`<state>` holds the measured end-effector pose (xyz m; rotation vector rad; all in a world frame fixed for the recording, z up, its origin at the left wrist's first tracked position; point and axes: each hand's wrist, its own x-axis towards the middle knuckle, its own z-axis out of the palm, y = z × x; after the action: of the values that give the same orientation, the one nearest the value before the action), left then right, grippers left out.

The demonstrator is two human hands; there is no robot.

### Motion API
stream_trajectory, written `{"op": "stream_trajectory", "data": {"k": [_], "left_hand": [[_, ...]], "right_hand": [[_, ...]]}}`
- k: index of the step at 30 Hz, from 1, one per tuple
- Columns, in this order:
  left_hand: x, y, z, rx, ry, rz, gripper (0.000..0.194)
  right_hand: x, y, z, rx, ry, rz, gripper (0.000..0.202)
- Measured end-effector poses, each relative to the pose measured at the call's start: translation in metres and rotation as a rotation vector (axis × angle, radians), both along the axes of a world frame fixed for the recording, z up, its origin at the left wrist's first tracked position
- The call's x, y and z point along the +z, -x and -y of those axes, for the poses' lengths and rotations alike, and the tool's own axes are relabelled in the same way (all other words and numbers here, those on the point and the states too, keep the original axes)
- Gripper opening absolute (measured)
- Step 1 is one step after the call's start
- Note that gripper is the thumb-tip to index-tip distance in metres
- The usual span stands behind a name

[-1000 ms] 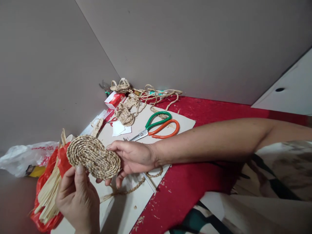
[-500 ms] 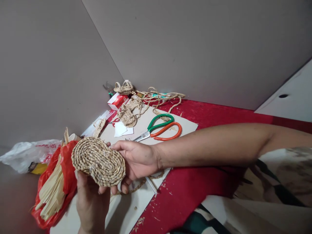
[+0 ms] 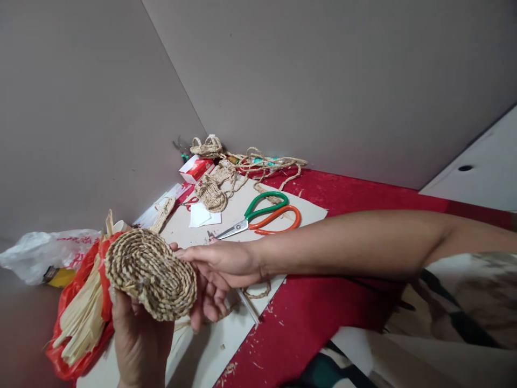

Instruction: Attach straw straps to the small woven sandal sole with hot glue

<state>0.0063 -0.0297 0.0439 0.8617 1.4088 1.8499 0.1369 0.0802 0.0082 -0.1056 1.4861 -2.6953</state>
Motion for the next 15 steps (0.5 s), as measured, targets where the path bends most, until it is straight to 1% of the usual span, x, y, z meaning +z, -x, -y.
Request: {"op": "stream_trajectory", "data": {"k": [2, 4, 6, 8, 11, 15], "left_hand": [[0.002, 0.001, -0.003, -0.01, -0.036, 0.013, 0.045], [0.003, 0.001, -0.005, -0.04, -0.058, 0.044, 0.045], [0.003, 0.002, -0.007, -0.066, -0.066, 0.074, 0.044], [0.001, 0.002, -0.008, -0.077, -0.058, 0.093, 0.042], [-0.001, 0.003, -0.01, -0.082, -0.016, 0.107, 0.042], [0.003, -0.002, -0.013, -0.072, 0.005, 0.089, 0.039]], "right_hand": [[0.006, -0.004, -0.002, -0.175, -0.162, 0.068, 0.063], [0.012, -0.007, -0.004, -0.403, -0.289, 0.101, 0.058], [0.017, -0.011, -0.006, -0.62, -0.371, 0.055, 0.049], [0.021, -0.014, -0.006, -0.806, -0.428, -0.048, 0.04], [0.03, -0.021, -0.005, -0.981, -0.52, -0.202, 0.032], [0.043, -0.029, -0.01, -1.091, -0.633, -0.33, 0.023]]}}
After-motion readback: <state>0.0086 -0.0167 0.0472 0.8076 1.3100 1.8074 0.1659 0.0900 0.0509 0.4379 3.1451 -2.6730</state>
